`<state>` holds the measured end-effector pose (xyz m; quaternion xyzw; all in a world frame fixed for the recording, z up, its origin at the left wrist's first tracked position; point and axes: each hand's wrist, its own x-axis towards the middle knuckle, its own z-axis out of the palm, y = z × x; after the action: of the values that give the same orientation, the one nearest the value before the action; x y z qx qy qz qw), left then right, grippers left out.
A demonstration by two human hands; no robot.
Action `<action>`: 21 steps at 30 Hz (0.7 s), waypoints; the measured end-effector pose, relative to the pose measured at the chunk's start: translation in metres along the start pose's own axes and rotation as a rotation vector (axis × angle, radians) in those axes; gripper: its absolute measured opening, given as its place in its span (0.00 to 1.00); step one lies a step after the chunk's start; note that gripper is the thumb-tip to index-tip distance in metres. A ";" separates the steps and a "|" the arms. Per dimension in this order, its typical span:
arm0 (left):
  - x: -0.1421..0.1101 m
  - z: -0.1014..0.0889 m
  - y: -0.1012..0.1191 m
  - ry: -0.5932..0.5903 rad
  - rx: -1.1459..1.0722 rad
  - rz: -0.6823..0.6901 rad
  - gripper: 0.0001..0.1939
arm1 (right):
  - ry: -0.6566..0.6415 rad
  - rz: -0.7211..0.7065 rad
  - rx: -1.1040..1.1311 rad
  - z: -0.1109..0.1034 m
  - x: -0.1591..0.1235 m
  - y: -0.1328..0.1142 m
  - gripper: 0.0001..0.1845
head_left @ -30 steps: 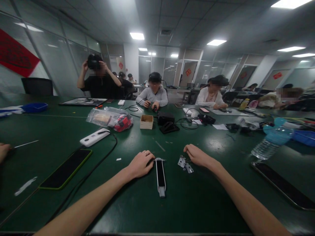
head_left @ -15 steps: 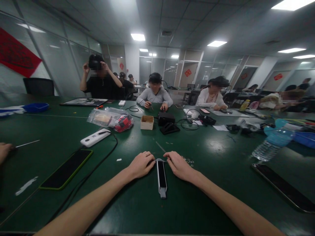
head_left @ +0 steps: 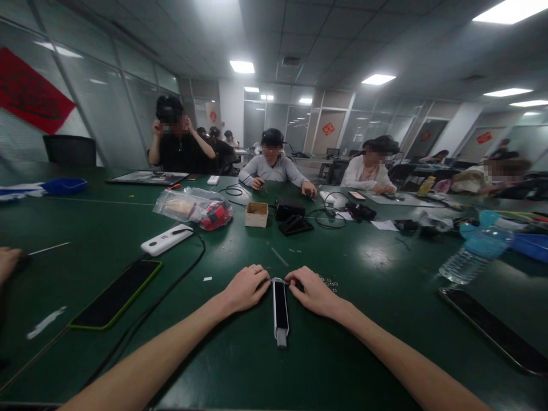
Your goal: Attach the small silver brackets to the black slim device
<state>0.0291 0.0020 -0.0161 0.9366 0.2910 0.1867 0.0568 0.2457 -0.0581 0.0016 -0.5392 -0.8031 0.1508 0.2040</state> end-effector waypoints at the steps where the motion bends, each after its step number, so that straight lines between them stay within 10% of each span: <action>1: 0.000 0.000 0.000 0.001 0.000 0.001 0.09 | -0.003 0.001 0.005 -0.001 0.000 -0.001 0.10; 21: 0.001 0.000 0.000 -0.012 0.006 0.001 0.09 | 0.056 -0.015 -0.023 0.003 0.001 0.006 0.06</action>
<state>0.0299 0.0022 -0.0157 0.9381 0.2905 0.1801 0.0557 0.2492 -0.0553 -0.0037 -0.5393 -0.8028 0.1248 0.2215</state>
